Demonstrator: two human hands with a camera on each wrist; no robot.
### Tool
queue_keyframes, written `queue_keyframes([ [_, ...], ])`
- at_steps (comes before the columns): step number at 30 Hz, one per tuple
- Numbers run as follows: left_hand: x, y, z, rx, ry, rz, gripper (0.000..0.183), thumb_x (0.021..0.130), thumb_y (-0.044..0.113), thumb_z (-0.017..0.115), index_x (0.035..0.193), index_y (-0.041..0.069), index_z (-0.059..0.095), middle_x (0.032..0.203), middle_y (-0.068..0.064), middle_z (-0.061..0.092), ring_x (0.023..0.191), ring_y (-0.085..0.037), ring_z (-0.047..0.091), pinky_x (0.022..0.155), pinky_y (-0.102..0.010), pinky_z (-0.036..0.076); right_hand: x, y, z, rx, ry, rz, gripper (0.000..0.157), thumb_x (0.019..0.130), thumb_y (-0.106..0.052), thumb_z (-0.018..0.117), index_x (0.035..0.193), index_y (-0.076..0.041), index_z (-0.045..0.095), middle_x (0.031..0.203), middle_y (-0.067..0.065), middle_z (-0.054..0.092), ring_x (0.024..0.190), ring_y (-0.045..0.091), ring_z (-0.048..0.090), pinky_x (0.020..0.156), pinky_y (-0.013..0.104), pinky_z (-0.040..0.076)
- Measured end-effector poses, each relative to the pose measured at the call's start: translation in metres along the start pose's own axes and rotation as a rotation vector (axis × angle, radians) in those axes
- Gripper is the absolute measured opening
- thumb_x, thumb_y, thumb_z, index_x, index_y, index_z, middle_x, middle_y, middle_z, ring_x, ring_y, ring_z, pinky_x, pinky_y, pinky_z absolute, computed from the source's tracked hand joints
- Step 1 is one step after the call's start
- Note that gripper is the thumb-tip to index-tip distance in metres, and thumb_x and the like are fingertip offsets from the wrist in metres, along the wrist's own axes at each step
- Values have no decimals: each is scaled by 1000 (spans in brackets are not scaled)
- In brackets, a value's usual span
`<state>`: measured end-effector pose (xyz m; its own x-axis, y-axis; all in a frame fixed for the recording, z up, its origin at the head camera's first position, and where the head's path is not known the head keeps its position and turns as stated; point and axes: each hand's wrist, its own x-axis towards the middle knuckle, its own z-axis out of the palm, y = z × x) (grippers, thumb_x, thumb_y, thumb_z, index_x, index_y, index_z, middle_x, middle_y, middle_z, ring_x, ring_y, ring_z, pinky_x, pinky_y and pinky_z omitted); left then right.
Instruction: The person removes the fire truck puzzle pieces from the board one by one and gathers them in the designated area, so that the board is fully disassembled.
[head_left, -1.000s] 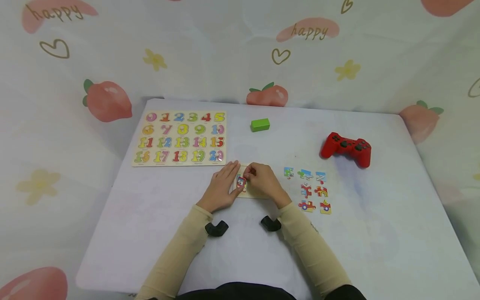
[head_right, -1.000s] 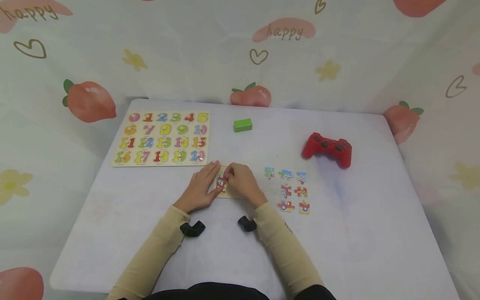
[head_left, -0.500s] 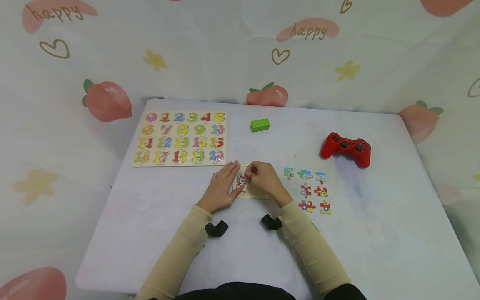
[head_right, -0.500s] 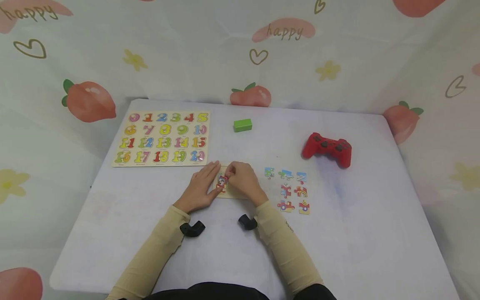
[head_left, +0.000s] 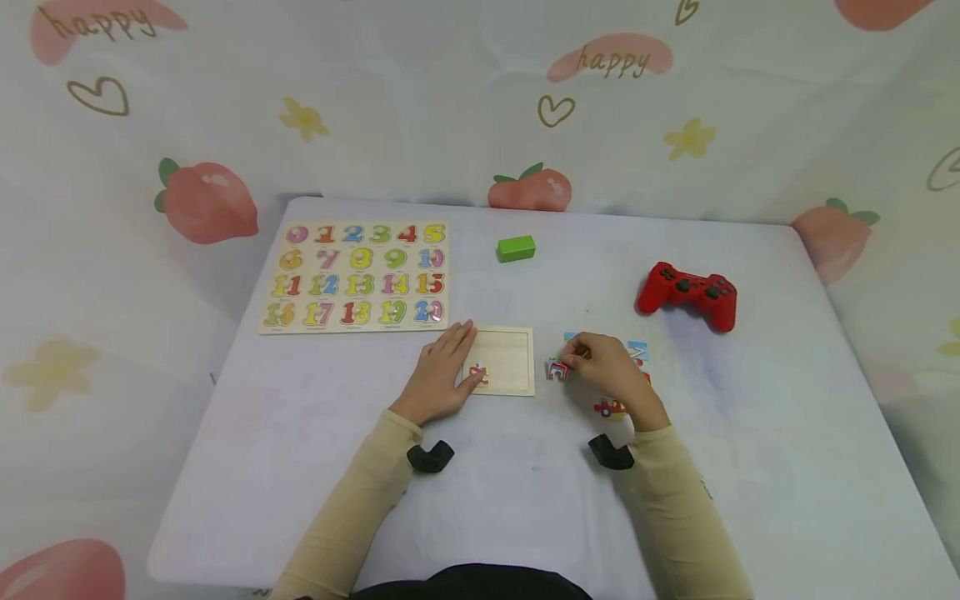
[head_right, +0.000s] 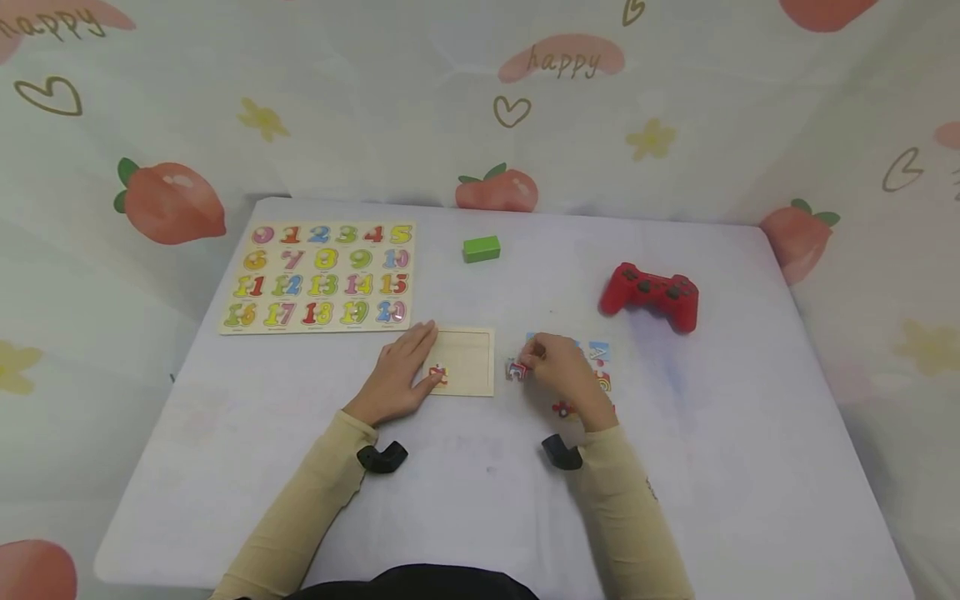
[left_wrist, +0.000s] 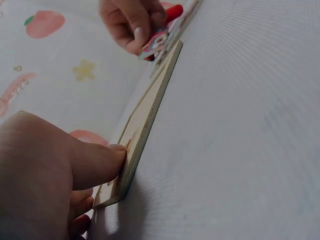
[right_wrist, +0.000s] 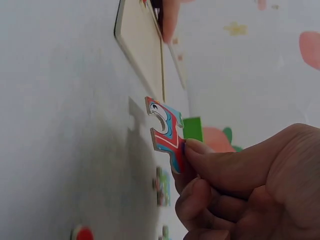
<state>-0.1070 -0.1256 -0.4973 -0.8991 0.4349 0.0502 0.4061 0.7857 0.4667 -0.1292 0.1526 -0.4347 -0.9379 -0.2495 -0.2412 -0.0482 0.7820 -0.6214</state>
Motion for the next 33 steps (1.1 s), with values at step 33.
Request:
queue_keyframes([
  [33,3,-1,5,-59,18,-55,105,73,63,72,149,4,30,155,-7,26,142,-24,23,114,-45,24,-8,24,-2,-54,32,35,7,92,-10,62,93,-3,62,89,9,66,77,20,54,67,31,44],
])
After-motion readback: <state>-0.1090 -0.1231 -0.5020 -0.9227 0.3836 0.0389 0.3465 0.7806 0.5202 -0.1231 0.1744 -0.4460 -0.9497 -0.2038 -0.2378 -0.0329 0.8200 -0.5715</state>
